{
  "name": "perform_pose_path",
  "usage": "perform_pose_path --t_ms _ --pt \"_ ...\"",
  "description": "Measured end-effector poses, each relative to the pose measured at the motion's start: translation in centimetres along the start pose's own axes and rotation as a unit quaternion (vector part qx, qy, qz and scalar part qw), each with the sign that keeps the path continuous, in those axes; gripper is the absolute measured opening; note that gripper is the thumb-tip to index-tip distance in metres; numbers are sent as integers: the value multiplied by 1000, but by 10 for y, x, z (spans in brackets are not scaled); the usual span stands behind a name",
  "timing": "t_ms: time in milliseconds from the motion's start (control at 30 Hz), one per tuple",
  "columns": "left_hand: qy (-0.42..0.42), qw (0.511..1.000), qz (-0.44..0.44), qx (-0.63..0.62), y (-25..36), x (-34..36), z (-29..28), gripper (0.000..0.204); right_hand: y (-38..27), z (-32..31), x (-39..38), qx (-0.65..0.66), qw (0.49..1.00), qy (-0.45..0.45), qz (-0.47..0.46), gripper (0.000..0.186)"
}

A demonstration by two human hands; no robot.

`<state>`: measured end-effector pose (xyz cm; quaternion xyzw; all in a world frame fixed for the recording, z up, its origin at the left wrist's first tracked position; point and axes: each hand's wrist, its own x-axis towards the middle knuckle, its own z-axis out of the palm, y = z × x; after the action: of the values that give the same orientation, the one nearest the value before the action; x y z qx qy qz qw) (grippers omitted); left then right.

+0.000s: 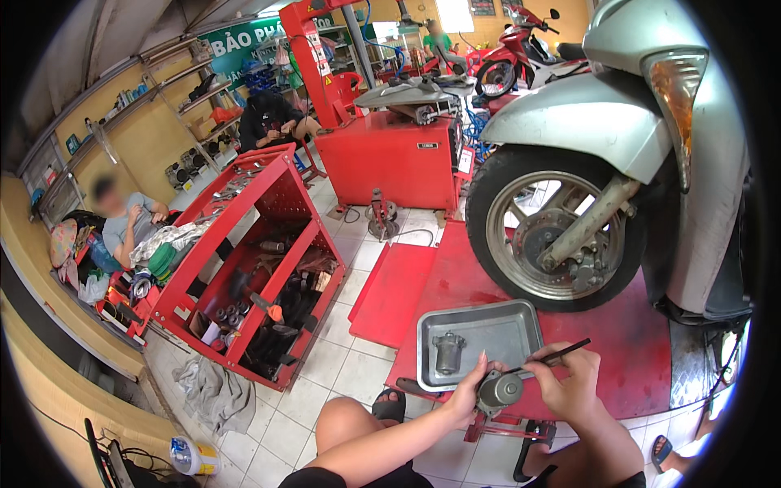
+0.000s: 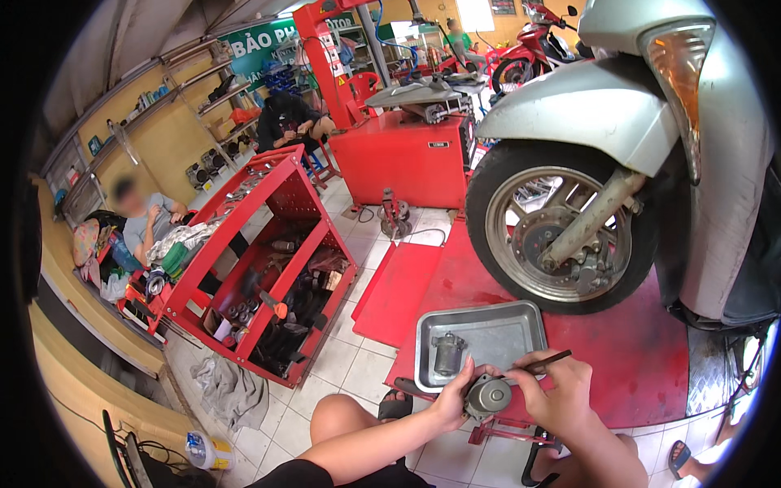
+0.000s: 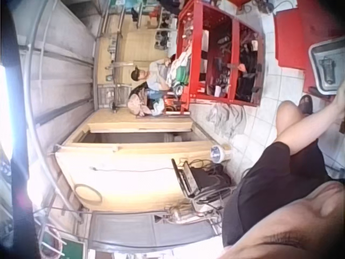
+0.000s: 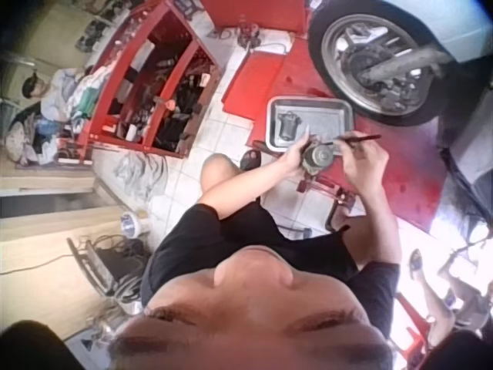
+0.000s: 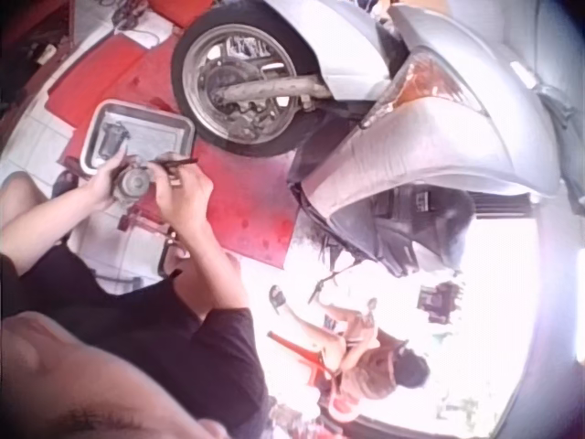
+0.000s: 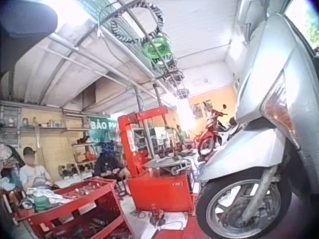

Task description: The person disassembles a cylindrical mechanical component, likely a starter motor, using a screwdriver to remove a retaining clip and separate the housing. They then use the screwdriver to scrape and clean the internal surfaces of the component parts over a metal tray.

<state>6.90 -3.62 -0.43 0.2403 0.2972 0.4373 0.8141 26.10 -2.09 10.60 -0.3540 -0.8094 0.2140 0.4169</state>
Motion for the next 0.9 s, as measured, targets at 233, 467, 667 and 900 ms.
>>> perform_pose_path --t_ms 233,467,667,900 --pt "-8 1000 -23 -9 -1 1 1 67 -12 17 10 154 981 100 67 27" --pt "-10 1000 -28 -7 -1 4 4 68 -10 1 9 3 999 38 26 31" --pt "43 995 72 55 -2 10 -12 70 -4 3 14 58 996 60 -23 23" --pt "48 973 185 128 12 9 -3 74 -9 18 15 127 980 151 31 20"
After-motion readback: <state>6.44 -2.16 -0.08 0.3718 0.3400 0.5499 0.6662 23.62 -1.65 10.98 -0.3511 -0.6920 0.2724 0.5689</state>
